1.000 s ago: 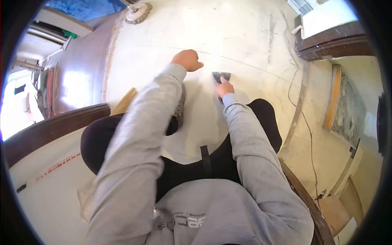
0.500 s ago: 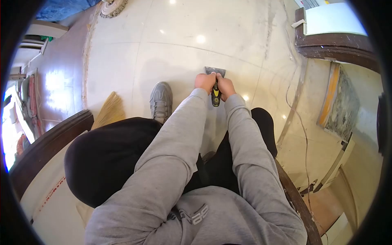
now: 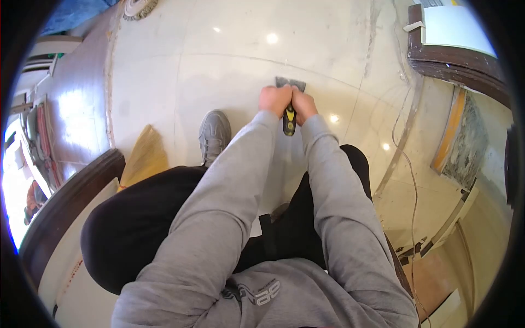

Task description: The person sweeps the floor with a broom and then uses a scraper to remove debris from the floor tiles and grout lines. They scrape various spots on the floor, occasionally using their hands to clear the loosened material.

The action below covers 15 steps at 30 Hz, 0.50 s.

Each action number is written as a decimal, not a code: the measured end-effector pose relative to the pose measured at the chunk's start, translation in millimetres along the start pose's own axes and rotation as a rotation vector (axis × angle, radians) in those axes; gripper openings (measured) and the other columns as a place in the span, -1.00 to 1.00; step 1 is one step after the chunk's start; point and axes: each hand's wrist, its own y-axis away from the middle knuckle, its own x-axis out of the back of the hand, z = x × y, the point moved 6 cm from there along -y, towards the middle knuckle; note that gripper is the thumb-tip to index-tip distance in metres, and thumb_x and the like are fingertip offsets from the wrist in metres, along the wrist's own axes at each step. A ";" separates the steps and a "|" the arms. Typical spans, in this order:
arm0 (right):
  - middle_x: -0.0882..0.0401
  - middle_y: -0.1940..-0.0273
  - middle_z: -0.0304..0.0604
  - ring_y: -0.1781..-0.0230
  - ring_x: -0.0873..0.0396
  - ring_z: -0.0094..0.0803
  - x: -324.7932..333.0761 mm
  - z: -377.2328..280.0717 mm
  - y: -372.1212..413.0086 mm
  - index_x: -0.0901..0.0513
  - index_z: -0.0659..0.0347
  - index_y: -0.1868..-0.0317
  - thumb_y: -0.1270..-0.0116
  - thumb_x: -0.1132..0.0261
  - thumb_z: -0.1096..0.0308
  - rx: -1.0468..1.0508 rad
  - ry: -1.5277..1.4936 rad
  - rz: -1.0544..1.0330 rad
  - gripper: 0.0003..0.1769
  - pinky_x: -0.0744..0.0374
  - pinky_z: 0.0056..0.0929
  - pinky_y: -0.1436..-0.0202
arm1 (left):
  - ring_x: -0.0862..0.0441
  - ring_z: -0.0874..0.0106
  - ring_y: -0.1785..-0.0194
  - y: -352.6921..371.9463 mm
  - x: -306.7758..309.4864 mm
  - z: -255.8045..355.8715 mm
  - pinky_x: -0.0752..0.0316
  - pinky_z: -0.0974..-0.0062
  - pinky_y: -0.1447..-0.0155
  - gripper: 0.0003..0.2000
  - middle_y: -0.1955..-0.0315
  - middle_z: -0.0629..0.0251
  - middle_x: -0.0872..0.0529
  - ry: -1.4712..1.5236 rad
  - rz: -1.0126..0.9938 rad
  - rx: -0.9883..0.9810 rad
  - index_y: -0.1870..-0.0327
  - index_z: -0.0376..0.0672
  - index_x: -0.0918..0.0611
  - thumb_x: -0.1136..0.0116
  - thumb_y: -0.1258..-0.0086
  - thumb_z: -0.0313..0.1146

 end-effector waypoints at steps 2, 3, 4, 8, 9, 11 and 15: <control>-0.68 0.13 0.23 0.14 -0.65 -0.18 -1.8 -5.3 -10.3 -0.58 0.72 0.04 -0.41 -0.20 0.08 0.030 -0.093 0.000 -0.37 -0.58 -0.25 0.10 | -0.71 0.02 0.06 -3.4 2.9 3.8 -0.53 0.24 -0.08 -0.49 0.27 -0.20 -0.75 0.086 0.000 0.102 0.30 -0.44 -0.73 -0.12 -0.30 0.01; -0.67 0.06 0.32 0.08 -0.67 -0.05 -2.7 -2.5 -13.4 -0.59 0.70 0.04 -0.41 -0.18 0.05 0.028 -0.096 -0.002 -0.36 -0.57 -0.20 0.03 | -0.71 0.03 0.05 -2.6 6.7 5.1 -0.52 0.25 -0.08 -0.49 0.27 -0.20 -0.75 0.168 0.007 0.184 0.30 -0.45 -0.72 -0.12 -0.29 -0.01; -0.67 0.06 0.32 0.08 -0.67 -0.05 -1.8 7.4 -8.4 -0.59 0.70 0.04 -0.41 -0.18 0.05 0.035 -0.101 -0.006 -0.36 -0.57 -0.20 0.03 | -0.71 0.03 0.05 4.4 8.3 3.5 -0.52 0.25 -0.08 -0.49 0.27 -0.20 -0.75 0.167 0.012 0.176 0.30 -0.45 -0.72 -0.12 -0.29 -0.01; -0.67 0.12 0.10 0.24 -0.66 -0.23 5.7 15.6 -5.3 -0.57 0.63 0.02 -0.47 -0.16 0.11 0.128 0.205 0.082 -0.44 -0.60 -0.28 0.19 | -0.74 0.10 0.21 19.3 1.0 -22.7 -0.56 0.30 0.08 -0.49 0.32 -0.14 -0.77 0.072 0.087 0.157 0.35 -0.45 -0.71 -0.19 -0.27 0.01; -0.67 0.15 0.10 0.26 -0.65 -0.23 5.5 15.3 -4.3 -0.58 0.63 0.05 -0.47 -0.17 0.10 0.110 0.189 0.078 -0.44 -0.60 -0.28 0.21 | -0.73 0.03 0.15 13.0 -2.0 -19.8 -0.56 0.24 -0.01 -0.51 0.25 -0.18 -0.75 0.097 0.001 0.066 0.30 -0.44 -0.71 -0.17 -0.26 -0.02; -0.67 0.25 0.04 0.33 -0.62 -0.30 2.7 15.6 -25.5 -0.61 0.58 0.12 -0.46 -0.18 0.11 0.099 0.150 0.005 -0.48 -0.57 -0.32 0.28 | -0.71 -0.06 0.08 -2.9 -8.0 -17.5 -0.56 0.18 -0.10 -0.51 0.19 -0.22 -0.73 0.294 -0.048 0.208 0.27 -0.41 -0.72 -0.13 -0.27 -0.01; -0.63 0.05 0.47 -0.04 -0.64 0.18 2.5 4.0 5.9 -0.63 0.67 0.09 -0.37 -0.12 -0.03 0.127 0.199 0.103 -0.30 -0.52 -0.12 -0.09 | -0.72 -0.03 0.19 9.7 9.5 1.0 -0.55 0.23 0.08 -0.44 0.30 -0.20 -0.74 -0.036 0.014 -0.044 0.31 -0.45 -0.71 -0.18 -0.23 0.06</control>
